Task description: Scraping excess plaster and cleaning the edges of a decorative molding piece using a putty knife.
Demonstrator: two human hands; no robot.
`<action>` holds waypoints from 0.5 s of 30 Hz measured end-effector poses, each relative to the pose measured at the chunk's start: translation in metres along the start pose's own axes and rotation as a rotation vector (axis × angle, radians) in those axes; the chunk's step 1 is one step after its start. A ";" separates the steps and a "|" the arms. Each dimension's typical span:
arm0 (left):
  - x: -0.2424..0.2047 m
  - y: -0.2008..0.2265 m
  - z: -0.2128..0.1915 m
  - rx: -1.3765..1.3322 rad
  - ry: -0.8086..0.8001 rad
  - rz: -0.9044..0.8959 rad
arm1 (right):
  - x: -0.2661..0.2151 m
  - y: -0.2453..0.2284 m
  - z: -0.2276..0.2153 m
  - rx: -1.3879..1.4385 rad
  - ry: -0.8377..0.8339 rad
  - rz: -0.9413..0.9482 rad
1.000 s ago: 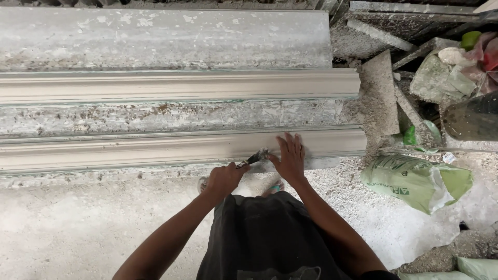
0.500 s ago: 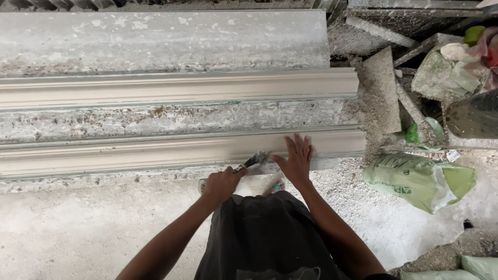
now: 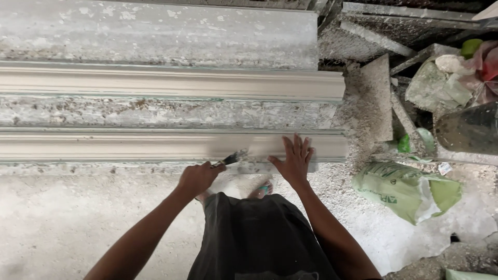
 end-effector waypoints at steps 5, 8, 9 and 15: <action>0.034 0.061 0.011 0.016 0.056 0.028 | 0.001 0.001 -0.006 -0.038 -0.021 -0.035; 0.036 0.067 0.019 -0.018 0.047 0.003 | 0.004 0.009 -0.012 -0.049 -0.031 -0.025; 0.028 0.058 0.019 -0.024 0.009 -0.029 | 0.003 0.010 -0.009 -0.065 -0.053 -0.022; 0.024 0.048 0.011 -0.037 0.040 0.001 | 0.001 0.012 -0.009 -0.069 -0.070 0.016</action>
Point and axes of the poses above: each hand's wrist, its own x-axis towards the middle knuckle, its own z-axis out of the palm, y = z × x, the point moved 10 cm from there along x, towards the middle knuckle, and after that the axes turned 7 degrees about y, right-handed, at the moved point
